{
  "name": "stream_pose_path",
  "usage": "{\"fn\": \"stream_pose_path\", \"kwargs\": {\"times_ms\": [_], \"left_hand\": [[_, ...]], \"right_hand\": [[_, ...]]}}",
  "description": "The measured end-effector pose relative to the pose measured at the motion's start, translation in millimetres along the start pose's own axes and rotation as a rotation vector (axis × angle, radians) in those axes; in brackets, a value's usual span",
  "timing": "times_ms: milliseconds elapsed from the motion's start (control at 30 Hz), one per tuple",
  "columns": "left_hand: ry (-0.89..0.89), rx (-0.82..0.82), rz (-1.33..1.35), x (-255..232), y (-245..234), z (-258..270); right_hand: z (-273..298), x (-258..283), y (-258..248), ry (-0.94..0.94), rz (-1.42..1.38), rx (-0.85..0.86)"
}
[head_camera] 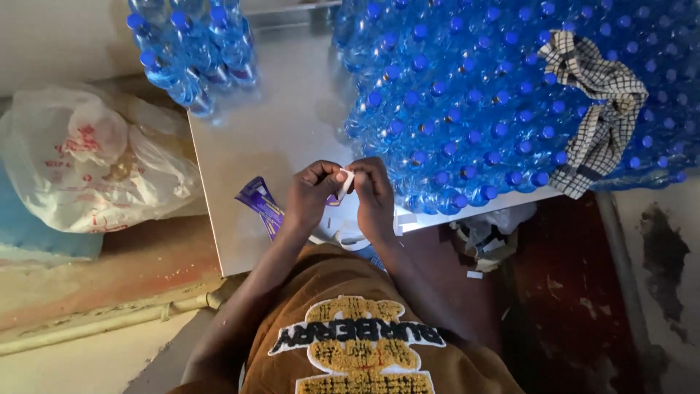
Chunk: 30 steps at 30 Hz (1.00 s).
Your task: Manually applying adhesive labels to blue plastic water bottles at a workstation.
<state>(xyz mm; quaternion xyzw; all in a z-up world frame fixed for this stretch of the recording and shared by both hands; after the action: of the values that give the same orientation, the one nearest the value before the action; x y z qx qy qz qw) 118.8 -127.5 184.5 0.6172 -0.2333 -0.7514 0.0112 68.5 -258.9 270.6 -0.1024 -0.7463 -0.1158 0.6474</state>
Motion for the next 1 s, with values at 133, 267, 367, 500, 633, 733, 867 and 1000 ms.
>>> {"fn": "stream_pose_path", "kwargs": {"times_ms": [133, 267, 367, 500, 633, 733, 867, 1000], "left_hand": [[0.103, -0.08, -0.08, -24.7, -7.4, 0.7], [0.16, -0.147, -0.135, -66.0, -7.6, 8.3], [0.149, -0.138, -0.19, -77.9, -4.5, 8.2], [0.166, -0.112, -0.195, -68.3, -4.3, -3.8], [0.142, -0.108, -0.229, -68.9, 5.0, -6.2], [0.131, -0.101, -0.234, -76.9, 23.7, 0.9], [0.133, -0.068, -0.146, -42.8, 29.4, 6.1], [0.128, -0.08, -0.107, -46.6, 35.9, 7.5]], "right_hand": [[5.7, 4.6, -2.0, 0.012, 0.002, 0.041], [7.2, -7.2, -13.9, 0.079, 0.027, 0.04], [6.2, -10.5, -17.4, 0.099, -0.057, 0.028], [2.7, -6.4, -17.3, 0.077, -0.046, 0.046], [6.4, -19.1, -6.5, 0.163, -0.11, 0.093], [8.8, -13.1, 6.6, 0.179, -0.112, 0.052], [-1.5, -5.4, -12.0, 0.045, 0.019, -0.099], [4.4, -7.2, -16.3, 0.0, 0.017, -0.136]]}}
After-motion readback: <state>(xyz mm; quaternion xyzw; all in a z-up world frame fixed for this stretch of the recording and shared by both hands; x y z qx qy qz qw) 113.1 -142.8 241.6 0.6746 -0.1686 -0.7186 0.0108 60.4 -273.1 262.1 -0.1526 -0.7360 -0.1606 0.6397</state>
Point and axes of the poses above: each hand's wrist, its own z-axis away from the middle knuckle, its own y-axis out of the palm, x = y × z, the point moved 9 cm from there along -z, towards the middle knuckle, and after that the axes turned 4 degrees about y, right-handed, at the moved point
